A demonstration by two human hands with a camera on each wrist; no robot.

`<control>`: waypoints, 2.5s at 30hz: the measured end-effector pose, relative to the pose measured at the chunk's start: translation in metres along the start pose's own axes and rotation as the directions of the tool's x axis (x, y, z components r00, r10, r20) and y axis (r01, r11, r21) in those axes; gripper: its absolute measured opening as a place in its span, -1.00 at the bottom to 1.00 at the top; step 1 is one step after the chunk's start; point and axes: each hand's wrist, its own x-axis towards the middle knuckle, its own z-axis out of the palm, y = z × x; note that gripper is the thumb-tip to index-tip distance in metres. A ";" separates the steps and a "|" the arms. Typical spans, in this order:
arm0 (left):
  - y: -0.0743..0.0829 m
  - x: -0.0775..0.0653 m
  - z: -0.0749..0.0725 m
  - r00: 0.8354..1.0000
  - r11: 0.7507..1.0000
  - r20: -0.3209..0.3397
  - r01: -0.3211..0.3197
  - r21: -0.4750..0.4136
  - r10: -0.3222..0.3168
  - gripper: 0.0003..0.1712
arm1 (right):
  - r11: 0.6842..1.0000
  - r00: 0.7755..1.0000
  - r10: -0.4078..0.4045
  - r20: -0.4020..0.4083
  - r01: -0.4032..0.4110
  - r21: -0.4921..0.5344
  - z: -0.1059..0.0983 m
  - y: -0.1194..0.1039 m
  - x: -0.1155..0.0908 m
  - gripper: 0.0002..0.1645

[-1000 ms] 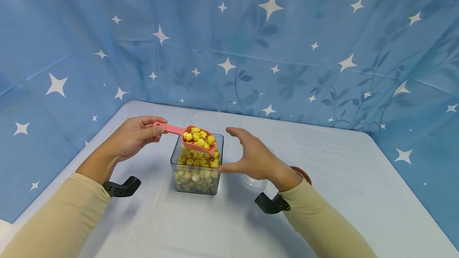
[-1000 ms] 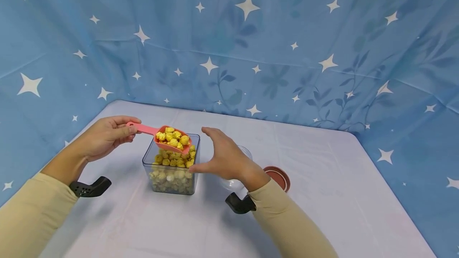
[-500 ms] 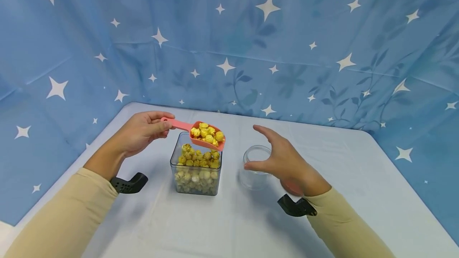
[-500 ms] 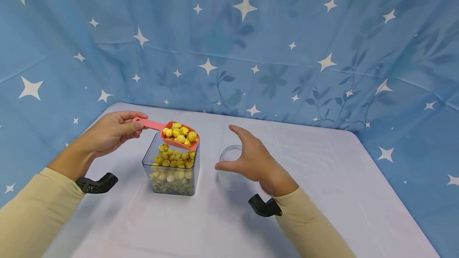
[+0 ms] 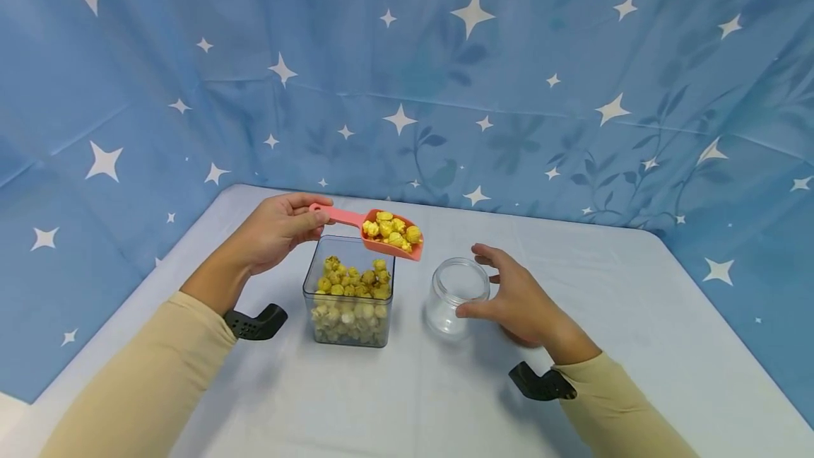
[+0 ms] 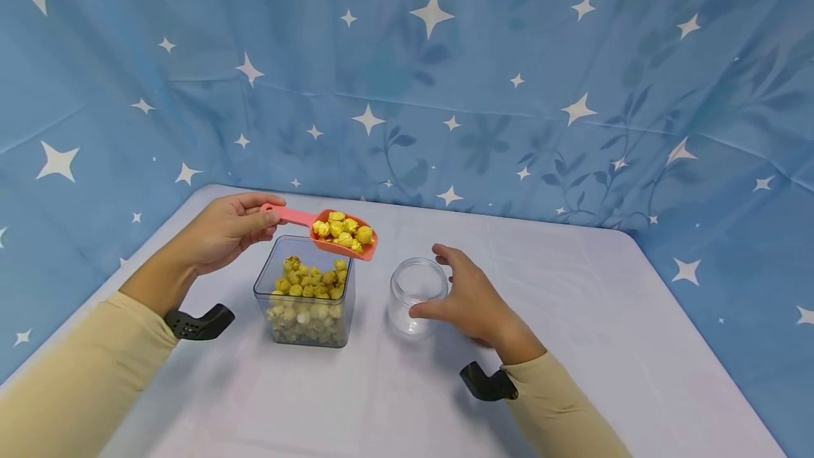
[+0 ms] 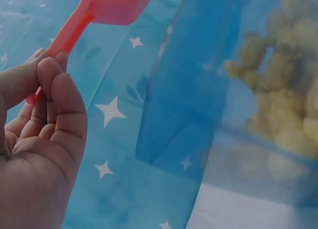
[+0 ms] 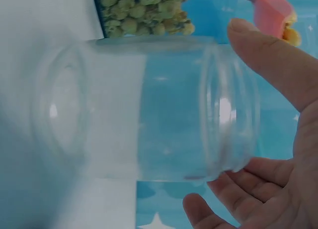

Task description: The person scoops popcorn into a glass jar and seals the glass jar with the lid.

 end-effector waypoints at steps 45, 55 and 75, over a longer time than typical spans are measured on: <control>0.007 0.036 0.070 0.992 0.973 0.059 0.093 0.210 -0.107 -0.61 | 0.997 0.997 0.065 0.048 -0.066 0.028 0.006 0.010 0.003 0.24; 0.015 0.040 0.074 0.994 0.961 0.060 0.069 0.266 -0.087 -0.63 | 0.998 0.997 0.053 0.048 -0.054 0.022 0.005 0.013 0.003 0.22; 0.021 0.038 0.071 0.995 0.958 0.047 0.070 0.280 -0.086 -0.63 | 0.998 0.998 0.017 0.058 -0.020 0.058 0.005 0.014 0.003 0.23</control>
